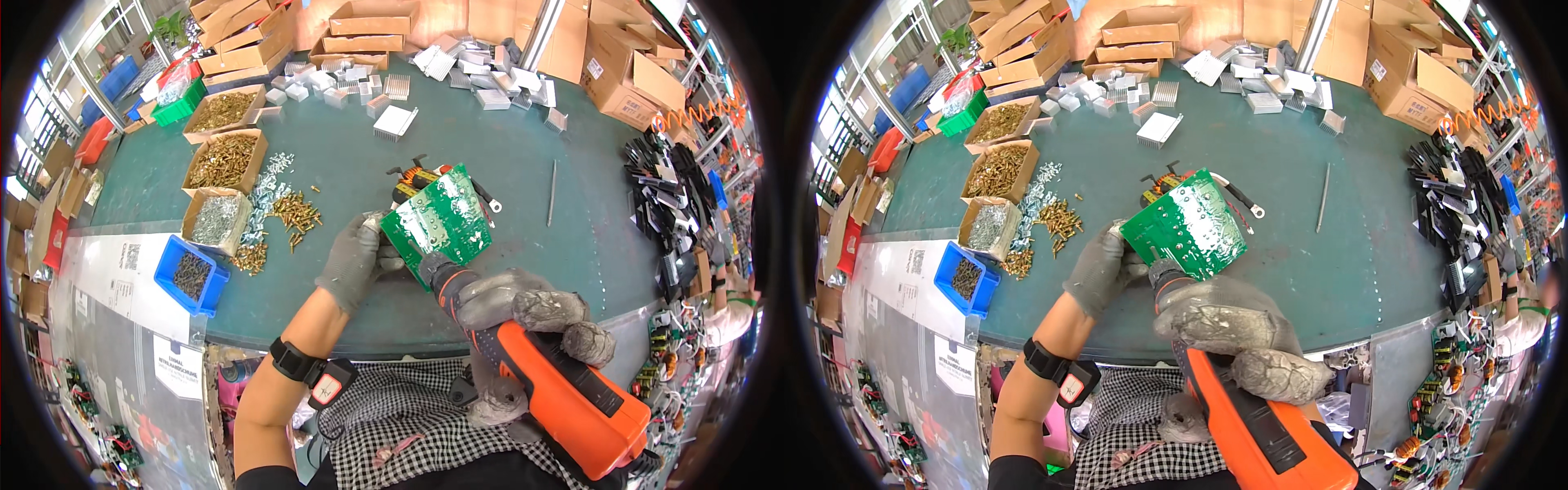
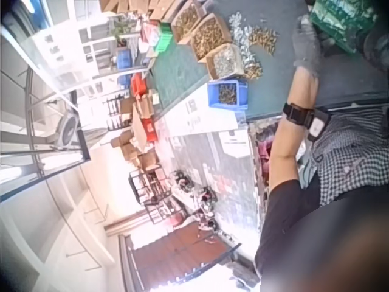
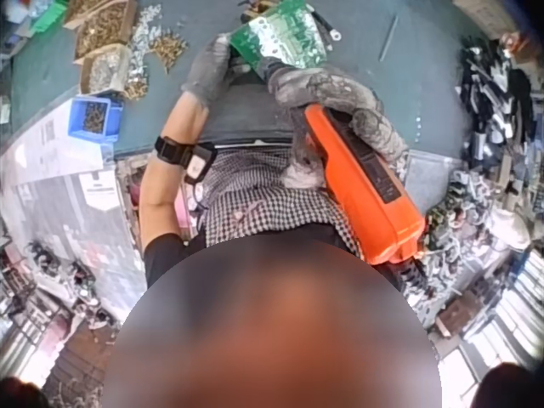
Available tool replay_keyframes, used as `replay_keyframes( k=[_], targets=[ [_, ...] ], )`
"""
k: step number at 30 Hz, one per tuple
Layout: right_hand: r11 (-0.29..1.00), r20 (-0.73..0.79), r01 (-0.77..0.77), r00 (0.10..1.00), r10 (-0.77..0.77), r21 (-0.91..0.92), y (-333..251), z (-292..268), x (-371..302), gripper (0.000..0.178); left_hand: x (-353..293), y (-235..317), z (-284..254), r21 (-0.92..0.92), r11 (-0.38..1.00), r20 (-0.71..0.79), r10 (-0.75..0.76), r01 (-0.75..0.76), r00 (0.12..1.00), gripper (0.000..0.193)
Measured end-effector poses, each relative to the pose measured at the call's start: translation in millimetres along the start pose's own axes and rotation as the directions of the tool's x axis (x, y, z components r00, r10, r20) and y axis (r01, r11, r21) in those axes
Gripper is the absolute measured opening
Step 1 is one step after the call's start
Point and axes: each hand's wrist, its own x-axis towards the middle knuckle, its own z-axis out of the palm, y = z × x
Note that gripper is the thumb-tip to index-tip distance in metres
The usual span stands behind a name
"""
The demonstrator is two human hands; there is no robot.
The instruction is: Assembling an electronic component onto a circuit board using an electric screwdriver.
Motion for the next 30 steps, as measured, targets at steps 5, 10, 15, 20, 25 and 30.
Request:
replay_keyframes(
  k=[5,10,15,20,25,30],
  targets=[
    [0.953,-0.234,0.303,0.927,-0.293,0.007,10.3,11.6,-6.6,0.080,-0.4,0.0,3.7,0.038,0.999,-0.006,0.008,-0.007,1.000,0.036],
    [0.999,-0.020,0.014,1.000,-0.015,-0.038,1.1,7.4,-8.3,0.075,-1.8,-5.9,-2.8,0.005,0.999,-0.026,0.036,-0.036,0.999,0.032],
    [0.998,-0.025,-0.057,0.998,0.057,0.022,-9.0,4.4,10.1,0.075,2.1,-9.1,6.9,-0.031,0.998,0.012,0.053,-0.053,0.999,0.030],
    [0.946,-0.220,-0.324,0.922,0.320,0.018,-31.2,-27.3,-36.7,0.074,3.3,-14.0,-2.1,-0.045,0.996,0.016,0.076,-0.076,0.997,0.030],
    [0.960,-0.059,-0.280,0.958,0.279,-0.003,-9.8,-8.1,11.7,0.061,-4.6,8.6,-5.5,0.147,0.987,0.103,0.047,-0.062,0.994,0.032],
    [0.919,-0.130,-0.394,0.912,0.389,-0.008,-13.2,-7.8,33.7,0.053,-23.7,41.3,-28.3,0.774,0.579,0.048,0.347,-0.255,0.937,0.024]
  ],
)
